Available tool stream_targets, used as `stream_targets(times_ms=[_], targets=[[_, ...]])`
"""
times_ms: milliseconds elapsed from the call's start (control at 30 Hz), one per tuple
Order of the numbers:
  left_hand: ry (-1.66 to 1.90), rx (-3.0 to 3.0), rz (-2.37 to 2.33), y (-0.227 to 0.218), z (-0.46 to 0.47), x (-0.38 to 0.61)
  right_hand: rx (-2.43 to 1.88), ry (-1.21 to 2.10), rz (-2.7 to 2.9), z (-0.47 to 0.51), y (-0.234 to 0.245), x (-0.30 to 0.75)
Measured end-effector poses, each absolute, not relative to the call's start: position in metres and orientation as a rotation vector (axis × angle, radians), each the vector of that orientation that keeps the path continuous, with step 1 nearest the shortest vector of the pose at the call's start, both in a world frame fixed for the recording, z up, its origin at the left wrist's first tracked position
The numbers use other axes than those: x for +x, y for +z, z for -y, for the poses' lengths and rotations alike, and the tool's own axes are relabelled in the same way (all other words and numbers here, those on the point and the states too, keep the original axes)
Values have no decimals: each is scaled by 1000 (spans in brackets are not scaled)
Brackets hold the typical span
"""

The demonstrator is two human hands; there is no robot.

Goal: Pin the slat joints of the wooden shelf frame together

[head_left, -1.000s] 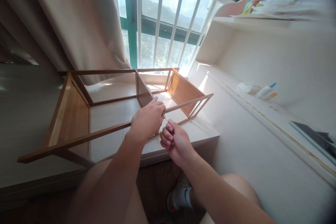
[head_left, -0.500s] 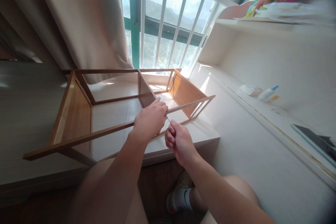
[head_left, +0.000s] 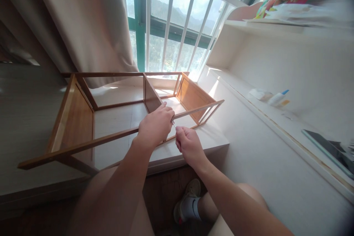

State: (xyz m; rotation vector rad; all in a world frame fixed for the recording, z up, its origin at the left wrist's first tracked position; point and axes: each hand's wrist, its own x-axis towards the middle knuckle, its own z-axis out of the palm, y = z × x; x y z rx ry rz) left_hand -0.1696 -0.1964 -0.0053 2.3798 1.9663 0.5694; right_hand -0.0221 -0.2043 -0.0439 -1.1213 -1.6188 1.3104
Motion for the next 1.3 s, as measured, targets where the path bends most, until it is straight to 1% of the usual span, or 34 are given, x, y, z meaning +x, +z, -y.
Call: stream_targets(times_ms=[200, 533, 867, 967, 1167, 1300], targets=[[568, 2385, -1968, -5, 196, -169, -1210, 904, 1935, 200, -41, -18], [583, 2372, -1976, -7, 196, -169, -1299, 529, 2216, 195, -35, -13], [583, 2371, -1977, -6, 196, -169, -1370, -135, 2532, 195, -23, -8], [575, 2373, -1977, -5, 196, -169, -1375, -202, 2575, 195, -19, -8], [576, 2380, -1969, -3, 197, -168, -1443, -163, 2545, 196, -21, -11], [573, 2361, -1961, -2, 198, -168, -1464, -192, 2524, 199, -24, -12]])
